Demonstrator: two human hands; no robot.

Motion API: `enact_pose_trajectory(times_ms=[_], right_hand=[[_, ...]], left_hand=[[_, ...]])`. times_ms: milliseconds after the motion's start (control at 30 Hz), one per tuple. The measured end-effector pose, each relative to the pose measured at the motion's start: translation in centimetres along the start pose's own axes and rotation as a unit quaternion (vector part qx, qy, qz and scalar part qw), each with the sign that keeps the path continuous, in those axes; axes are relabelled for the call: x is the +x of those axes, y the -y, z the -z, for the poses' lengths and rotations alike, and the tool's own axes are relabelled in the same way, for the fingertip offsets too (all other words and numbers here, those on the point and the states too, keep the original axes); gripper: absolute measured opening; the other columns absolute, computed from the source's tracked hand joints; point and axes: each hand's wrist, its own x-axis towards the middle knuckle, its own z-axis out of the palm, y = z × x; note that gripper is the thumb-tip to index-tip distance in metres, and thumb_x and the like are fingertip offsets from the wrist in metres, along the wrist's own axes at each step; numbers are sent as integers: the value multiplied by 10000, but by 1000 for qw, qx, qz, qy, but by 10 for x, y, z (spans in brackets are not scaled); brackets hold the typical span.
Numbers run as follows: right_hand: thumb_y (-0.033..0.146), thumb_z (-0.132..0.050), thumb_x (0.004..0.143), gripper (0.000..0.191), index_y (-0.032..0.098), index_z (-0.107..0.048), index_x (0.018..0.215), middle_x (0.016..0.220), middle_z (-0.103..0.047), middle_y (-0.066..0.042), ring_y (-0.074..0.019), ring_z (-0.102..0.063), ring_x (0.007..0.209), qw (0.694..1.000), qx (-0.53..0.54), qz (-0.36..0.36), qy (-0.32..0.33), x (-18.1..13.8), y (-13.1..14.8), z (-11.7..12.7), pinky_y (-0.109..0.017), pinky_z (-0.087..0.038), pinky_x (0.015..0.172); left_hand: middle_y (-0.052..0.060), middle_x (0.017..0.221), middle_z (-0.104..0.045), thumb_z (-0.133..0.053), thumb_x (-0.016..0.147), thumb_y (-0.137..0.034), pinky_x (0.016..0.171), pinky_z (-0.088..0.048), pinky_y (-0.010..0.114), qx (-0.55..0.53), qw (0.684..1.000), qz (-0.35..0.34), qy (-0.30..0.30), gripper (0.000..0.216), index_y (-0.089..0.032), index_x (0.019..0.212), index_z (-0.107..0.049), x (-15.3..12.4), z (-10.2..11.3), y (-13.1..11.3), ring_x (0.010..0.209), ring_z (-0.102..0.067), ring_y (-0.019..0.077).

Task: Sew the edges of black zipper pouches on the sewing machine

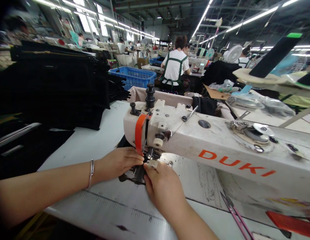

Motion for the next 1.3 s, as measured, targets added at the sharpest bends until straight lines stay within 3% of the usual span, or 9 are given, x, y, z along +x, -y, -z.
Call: enact_pose_trajectory(times_ms=[300,633,900,1000,1167,1300], right_hand=[[177,-530,924,311,213,-629,1217,1067,-653,-78,-254,-608,939,999,11,-29,-14,1,-4,-3,-400,-521,811],[168,-546,914,303,220,-647,1194,1023,-668,-77,-233,-618,909,999,11,-26,-24,4,-3,-1,-351,-510,775],[199,-556,921,294,236,-650,1197,1027,-684,-65,-219,-626,905,999,2,-26,-25,3,-3,-1,-334,-500,765],[184,-566,917,291,235,-654,1189,1030,-684,-57,-216,-622,926,999,14,-27,-17,4,-3,2,-333,-501,786],[180,-586,914,247,229,-681,1137,1015,-675,-59,-203,-623,947,999,45,-25,-10,3,-3,6,-321,-499,825],[171,-586,916,269,228,-660,1169,1042,-673,-62,-197,-623,969,998,54,-22,-11,1,-3,8,-321,-498,846]], left_hand=[[25,1084,-699,-471,974,-105,931,-495,310,-4,997,71,-6,243,-180,1055,-687,13,-2,17,1011,-634,181],[30,1130,-695,-502,969,-117,1019,-471,322,-16,998,56,-32,240,-195,1062,-709,16,2,19,1111,-611,184],[50,1034,-695,-440,989,-116,971,-498,324,26,998,53,8,256,-159,1022,-691,18,2,21,1027,-630,179],[67,1090,-675,-429,991,-122,997,-483,368,37,997,62,17,268,-167,1100,-670,15,5,21,1083,-601,200],[135,1147,-609,-560,956,-301,947,-503,444,78,976,196,42,326,-135,1234,-605,-6,25,-11,1052,-578,263],[110,1113,-610,-640,896,-462,887,-538,442,35,975,189,107,448,-186,1248,-611,-21,39,-60,992,-593,265]])
